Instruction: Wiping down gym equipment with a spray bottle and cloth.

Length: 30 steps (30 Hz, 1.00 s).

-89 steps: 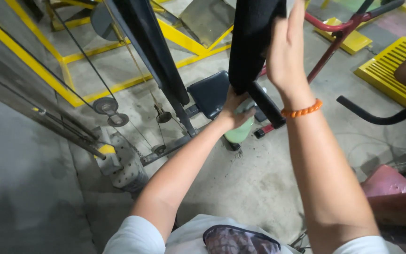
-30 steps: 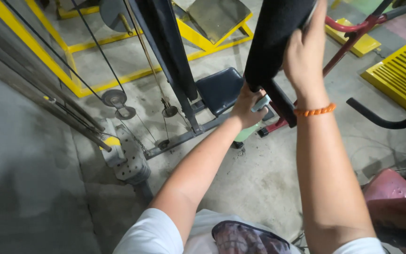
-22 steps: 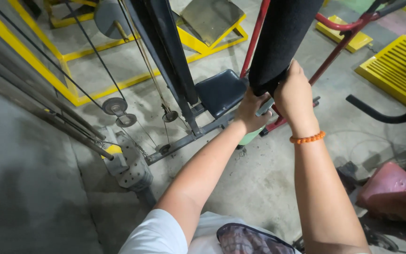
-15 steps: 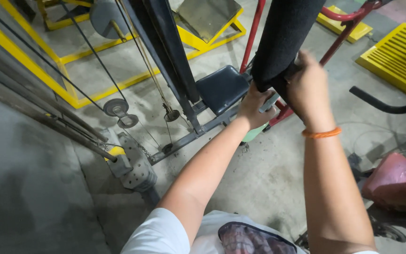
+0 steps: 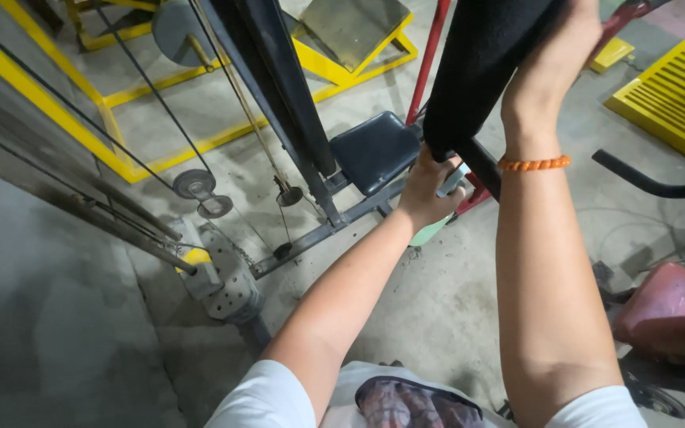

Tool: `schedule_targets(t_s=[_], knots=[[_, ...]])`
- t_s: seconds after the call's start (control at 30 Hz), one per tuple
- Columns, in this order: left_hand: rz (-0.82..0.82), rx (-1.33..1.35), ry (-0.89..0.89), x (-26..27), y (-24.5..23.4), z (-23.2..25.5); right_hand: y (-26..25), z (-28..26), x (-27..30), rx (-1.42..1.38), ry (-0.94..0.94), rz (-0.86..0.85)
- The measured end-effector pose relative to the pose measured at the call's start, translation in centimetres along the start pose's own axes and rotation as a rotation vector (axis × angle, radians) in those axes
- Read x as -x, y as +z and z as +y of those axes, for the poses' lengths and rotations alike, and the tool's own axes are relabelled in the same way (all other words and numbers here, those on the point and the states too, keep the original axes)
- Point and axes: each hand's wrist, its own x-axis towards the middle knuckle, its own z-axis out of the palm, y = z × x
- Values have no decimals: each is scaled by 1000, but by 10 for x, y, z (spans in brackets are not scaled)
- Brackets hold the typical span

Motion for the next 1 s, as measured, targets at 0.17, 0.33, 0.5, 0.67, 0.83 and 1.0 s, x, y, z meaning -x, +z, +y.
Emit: schedule_targets(t_s=[0.17,0.33,0.5,0.67,0.83,1.0], knots=[[-78,-43,-86,-7,-13,14,-8,11,8,192,34,-33],[-101,-60,-141,-4,-15,18,-25,27,7,343,61,-74],[-163,-107,-184,-8,-24,30,-27,43,7,485,95,-102],[-142,-182,-63,-4,9,-5,-36,52,17,695,125,-104],[-136,-174,-54,-2,19,-18,-29,17,48,893,-63,-142],[-123,-107,-205,-4,-25,42,-32,9,98,1502,-83,-226]])
